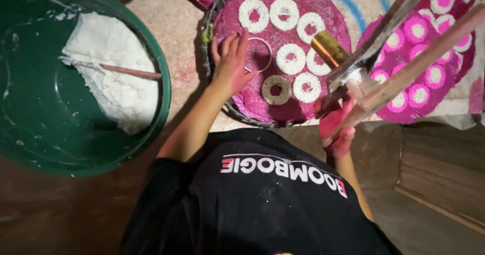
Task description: The person uses a circular metal mold and a wooden mallet to press white and pink powders into ring-shaped decorative items on a pink glittery surface. They repeatedly fill the mold with white powder, tap it to compact, then add pink powder to the center, and transfer the finished rings to a nearby tray.
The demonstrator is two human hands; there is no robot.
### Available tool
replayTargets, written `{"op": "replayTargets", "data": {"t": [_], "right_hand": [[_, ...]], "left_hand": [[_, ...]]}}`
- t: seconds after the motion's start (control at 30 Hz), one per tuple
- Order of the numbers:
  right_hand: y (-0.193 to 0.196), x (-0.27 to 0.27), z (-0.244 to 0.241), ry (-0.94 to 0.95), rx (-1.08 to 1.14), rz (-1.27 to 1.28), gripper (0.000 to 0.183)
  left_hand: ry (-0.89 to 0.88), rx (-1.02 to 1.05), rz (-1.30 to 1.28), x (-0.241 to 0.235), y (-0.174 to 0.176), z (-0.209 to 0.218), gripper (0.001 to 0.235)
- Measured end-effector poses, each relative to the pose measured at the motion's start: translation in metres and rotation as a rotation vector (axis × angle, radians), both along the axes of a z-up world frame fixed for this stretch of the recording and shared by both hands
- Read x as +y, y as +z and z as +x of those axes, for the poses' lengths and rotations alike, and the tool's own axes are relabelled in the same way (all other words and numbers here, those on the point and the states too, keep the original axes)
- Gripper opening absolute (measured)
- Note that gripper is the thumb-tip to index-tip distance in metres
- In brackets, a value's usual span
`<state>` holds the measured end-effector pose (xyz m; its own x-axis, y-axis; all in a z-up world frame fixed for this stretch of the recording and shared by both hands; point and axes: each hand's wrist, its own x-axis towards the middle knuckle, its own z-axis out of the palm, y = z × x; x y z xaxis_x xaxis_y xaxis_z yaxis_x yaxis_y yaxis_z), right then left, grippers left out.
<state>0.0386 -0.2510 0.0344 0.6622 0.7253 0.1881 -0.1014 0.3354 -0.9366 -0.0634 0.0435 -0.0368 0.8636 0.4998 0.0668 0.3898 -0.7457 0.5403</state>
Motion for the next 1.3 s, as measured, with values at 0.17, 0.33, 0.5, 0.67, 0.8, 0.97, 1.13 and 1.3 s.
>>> {"op": "replayTargets", "data": {"t": [0.17,0.33,0.5,0.67,0.8,0.97,1.13,1.3], "right_hand": [[-0.003,-0.009,0.004,-0.016,-0.010,-0.074,0.101],[-0.007,-0.005,0.025,0.192,-0.030,-0.248,0.091],[0.007,0.032,0.057,0.608,0.226,-0.577,0.086],[0.061,0.090,0.101,0.759,0.486,-1.137,0.075],[0.092,0.135,0.127,0.807,-0.044,-1.338,0.087],[0.099,0.176,0.118,0.691,-0.374,-1.442,0.093],[0.096,0.189,0.099,0.697,-0.518,-1.387,0.097],[0.095,0.180,0.102,0.672,-0.449,-1.438,0.099]], "left_hand": [[-0.002,-0.059,-0.022,0.004,-0.002,0.004,0.118],[0.004,-0.275,-0.269,0.012,0.018,0.010,0.099],[-0.369,-0.987,-1.994,0.042,0.057,0.029,0.087],[-0.562,-1.248,-2.087,0.056,0.073,0.050,0.054],[-0.249,-1.516,-2.073,0.063,0.054,0.078,0.038],[-0.285,-1.675,-1.828,0.089,0.028,0.080,0.037],[-0.257,-1.686,-1.965,0.102,0.016,0.067,0.030],[-0.157,-1.631,-2.027,0.082,0.001,0.073,0.025]]}}
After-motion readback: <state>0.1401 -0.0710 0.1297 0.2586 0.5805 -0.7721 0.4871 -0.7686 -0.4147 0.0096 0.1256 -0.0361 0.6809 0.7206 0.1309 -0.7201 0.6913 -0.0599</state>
